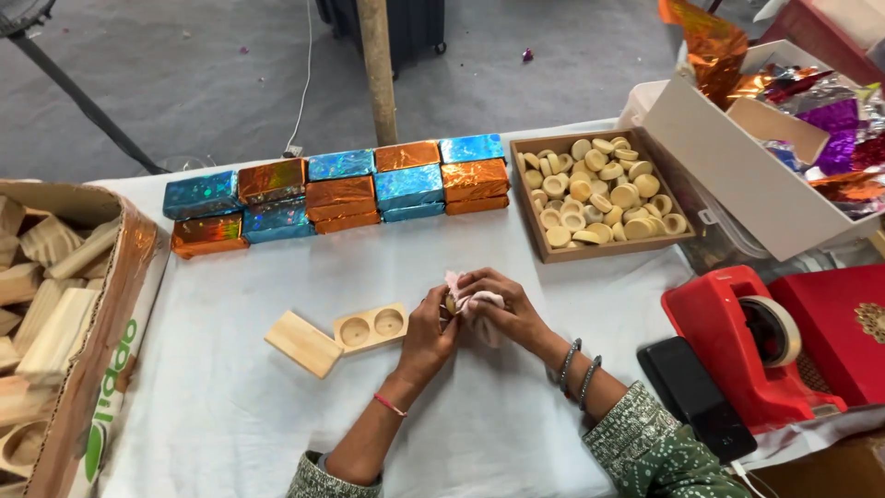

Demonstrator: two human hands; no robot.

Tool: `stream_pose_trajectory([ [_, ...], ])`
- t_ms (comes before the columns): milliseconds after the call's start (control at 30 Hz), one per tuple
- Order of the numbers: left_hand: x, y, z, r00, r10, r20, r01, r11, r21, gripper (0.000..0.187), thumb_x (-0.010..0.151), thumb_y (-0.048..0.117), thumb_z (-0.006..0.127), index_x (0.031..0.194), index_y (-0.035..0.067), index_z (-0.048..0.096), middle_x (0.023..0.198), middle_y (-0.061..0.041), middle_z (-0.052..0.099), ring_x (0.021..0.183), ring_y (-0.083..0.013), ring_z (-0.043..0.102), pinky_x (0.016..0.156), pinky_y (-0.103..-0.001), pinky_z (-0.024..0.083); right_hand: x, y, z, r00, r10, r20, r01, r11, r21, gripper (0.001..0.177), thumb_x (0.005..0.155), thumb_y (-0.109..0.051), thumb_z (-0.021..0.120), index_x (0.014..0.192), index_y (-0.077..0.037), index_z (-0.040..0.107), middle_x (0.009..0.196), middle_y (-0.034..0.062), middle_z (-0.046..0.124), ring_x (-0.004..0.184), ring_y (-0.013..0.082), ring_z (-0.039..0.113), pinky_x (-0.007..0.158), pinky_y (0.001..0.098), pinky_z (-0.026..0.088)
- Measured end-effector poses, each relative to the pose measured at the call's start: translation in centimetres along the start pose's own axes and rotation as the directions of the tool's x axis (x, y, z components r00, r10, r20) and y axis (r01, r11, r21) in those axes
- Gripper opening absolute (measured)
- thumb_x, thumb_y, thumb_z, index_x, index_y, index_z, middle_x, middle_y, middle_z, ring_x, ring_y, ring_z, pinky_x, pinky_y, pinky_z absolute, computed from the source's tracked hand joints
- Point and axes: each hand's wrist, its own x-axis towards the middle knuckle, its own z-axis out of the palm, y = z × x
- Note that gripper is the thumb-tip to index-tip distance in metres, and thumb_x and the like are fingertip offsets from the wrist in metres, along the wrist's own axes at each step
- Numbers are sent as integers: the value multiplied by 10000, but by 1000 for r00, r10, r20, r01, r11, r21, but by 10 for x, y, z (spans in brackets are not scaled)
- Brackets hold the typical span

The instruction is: Cleaning and assembling small wooden candle holders or toy components using a cloth.

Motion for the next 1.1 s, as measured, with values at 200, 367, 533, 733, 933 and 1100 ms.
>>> stream_pose_trajectory([
  [200, -1, -1, -5, 1000, -14, 14, 14, 1000, -24, 472, 869, -20, 691, 1302, 25, 508, 1059, -202, 681, 908, -329, 739, 764, -414, 592, -1, 2, 4, 989, 140, 40, -138, 989, -48, 114, 921, -48, 686, 1008, -2, 743, 1278, 117, 664, 1184, 217, 652, 989, 338, 540],
  [367, 0, -7, -7, 990, 114, 79, -118, 992, 47, 498, 855, -20, 715, 1302, 10, 496, 1138, -251, 662, 1061, -423, 671, 879, -459, 568, 1, -7, 5, 939, 342, 17, -332, 922, -199, 332, 881, -110, 757, 1189, -54, 647, 1078, 72, 754, 995, 180, 739, 864, 318, 611],
  [533, 0, -12, -9, 978, 165, 127, -174, 983, 65, 484, 857, -21, 713, 1293, 11, 503, 1169, -246, 657, 1056, -435, 667, 871, -468, 569, 3, -5, 0, 947, 304, 105, -266, 925, -272, 353, 875, -115, 765, 1203, -47, 654, 1053, 80, 757, 955, 181, 741, 846, 325, 604],
  [733, -3, -4, -8, 969, 180, 171, -195, 978, 75, 448, 891, -19, 687, 1300, 10, 507, 1190, -215, 662, 1043, -412, 682, 858, -444, 591, 1, 1, -1, 976, 161, 147, -107, 941, -321, 324, 859, -80, 761, 1148, -2, 637, 1040, 116, 706, 918, 237, 721, 817, 355, 610],
  [933, 5, -32, -3, 970, -160, 183, 204, 944, -259, 345, 1000, 270, 629, 1216, 2, 637, 995, -118, 730, 830, -160, 743, 718, -302, 641, -4, -2, 8, 990, -121, 68, 139, 878, -458, 349, 838, -49, 781, 1141, -11, 610, 1137, 136, 664, 977, 294, 700, 805, 376, 615],
  [1100, 4, -44, -3, 891, -267, 366, 418, 798, -435, 465, 1019, 411, 560, 1096, -23, 712, 860, -53, 695, 720, -132, 698, 647, -282, 624, 2, -17, 7, 957, -261, 130, 287, 763, -580, 446, 790, -14, 804, 1201, -30, 630, 1137, 127, 677, 964, 307, 674, 761, 384, 604],
])
